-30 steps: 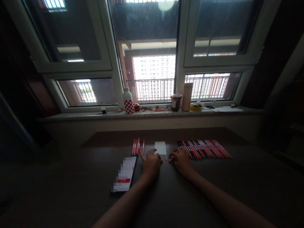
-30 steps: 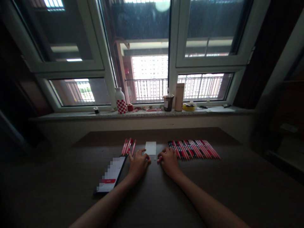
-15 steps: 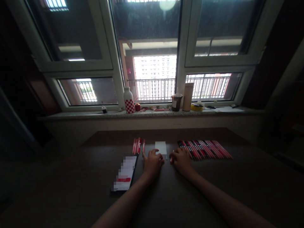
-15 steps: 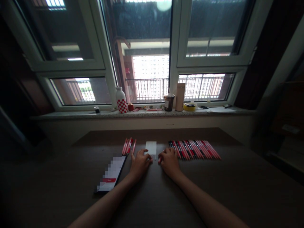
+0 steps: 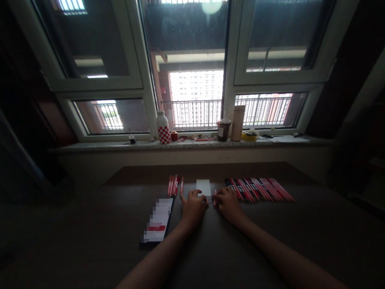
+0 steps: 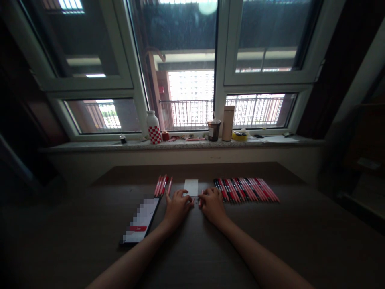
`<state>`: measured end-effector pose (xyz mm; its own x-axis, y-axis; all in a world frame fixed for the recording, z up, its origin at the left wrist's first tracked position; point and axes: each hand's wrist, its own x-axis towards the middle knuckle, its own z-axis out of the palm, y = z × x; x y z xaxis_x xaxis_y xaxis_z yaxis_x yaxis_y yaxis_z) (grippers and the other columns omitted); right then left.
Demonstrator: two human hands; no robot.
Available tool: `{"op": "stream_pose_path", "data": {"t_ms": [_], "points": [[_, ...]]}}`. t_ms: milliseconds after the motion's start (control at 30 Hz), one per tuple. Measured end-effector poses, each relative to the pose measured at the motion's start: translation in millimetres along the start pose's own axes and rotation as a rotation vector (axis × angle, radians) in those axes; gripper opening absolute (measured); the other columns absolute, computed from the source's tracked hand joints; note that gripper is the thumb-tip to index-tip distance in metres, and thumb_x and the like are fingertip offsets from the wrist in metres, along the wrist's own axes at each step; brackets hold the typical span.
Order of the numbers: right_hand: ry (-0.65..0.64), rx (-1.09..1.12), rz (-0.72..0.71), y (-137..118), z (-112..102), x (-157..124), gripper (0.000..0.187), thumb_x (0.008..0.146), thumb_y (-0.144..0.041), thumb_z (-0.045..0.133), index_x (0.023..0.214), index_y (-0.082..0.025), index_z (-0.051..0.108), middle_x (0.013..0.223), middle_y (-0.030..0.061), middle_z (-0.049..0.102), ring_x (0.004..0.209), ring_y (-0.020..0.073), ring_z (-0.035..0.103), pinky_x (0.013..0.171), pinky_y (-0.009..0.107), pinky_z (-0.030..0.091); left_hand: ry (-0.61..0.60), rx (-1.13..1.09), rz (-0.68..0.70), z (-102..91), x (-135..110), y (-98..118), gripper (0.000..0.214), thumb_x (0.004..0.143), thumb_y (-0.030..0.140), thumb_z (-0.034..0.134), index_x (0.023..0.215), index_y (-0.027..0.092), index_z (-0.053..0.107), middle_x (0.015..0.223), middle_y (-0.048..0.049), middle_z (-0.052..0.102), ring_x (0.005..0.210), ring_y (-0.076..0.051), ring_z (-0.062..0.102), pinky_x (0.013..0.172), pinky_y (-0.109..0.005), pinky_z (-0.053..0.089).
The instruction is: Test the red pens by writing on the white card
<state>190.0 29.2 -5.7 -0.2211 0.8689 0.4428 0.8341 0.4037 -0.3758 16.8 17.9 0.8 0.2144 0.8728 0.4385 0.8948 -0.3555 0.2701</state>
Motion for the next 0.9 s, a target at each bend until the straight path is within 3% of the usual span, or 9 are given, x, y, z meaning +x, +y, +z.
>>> {"op": "stream_pose_path", "data": {"t_ms": [467, 733, 900], "points": [[0.049, 0.01, -0.031, 5.1, 6.2, 0.6, 0.04, 0.074, -0.004, 0.054, 0.102, -0.026, 0.072, 0.099, 0.0073, 0.064, 0.102, 0.0265, 0.044, 0.09, 0.039, 0.034, -0.002, 0.033, -0.018, -2.1, -0.3, 1.1, 0.01, 0.082, 0.034, 0.062, 0.088, 0.027, 0.066, 0.117, -0.0034, 0.061, 0.116, -0.025, 0.049, 0.105, -0.071, 0.004], [0.04, -0.038, 0.017, 5.7, 3.0, 0.3, 0.045, 0.075, -0.004, 0.05, 0.113, -0.02, 0.068, 0.1, 0.0096, 0.064, 0.102, 0.0277, 0.045, 0.09, 0.037, 0.036, 0.137, 0.153, -0.142, -6.2, -4.0, 0.4, 0.021, 0.086, 0.031, 0.054, 0.104, 0.027, 0.063, 0.114, -0.0057, 0.061, 0.113, -0.027, 0.048, 0.107, -0.066, 0.011], [0.017, -0.05, 0.045, 3.0, 0.2, 0.1, 0.04, 0.08, -0.009, 0.05, 0.114, -0.02, 0.067, 0.102, 0.0094, 0.066, 0.103, 0.0269, 0.047, 0.089, 0.035, 0.036, 0.123, 0.281, -0.211, -9.4, -7.8, 0.1, 0.027, 0.087, 0.033, 0.048, 0.106, 0.023, 0.063, 0.107, -0.0088, 0.061, 0.108, -0.028, 0.048, 0.106, -0.063, 0.014]]}}
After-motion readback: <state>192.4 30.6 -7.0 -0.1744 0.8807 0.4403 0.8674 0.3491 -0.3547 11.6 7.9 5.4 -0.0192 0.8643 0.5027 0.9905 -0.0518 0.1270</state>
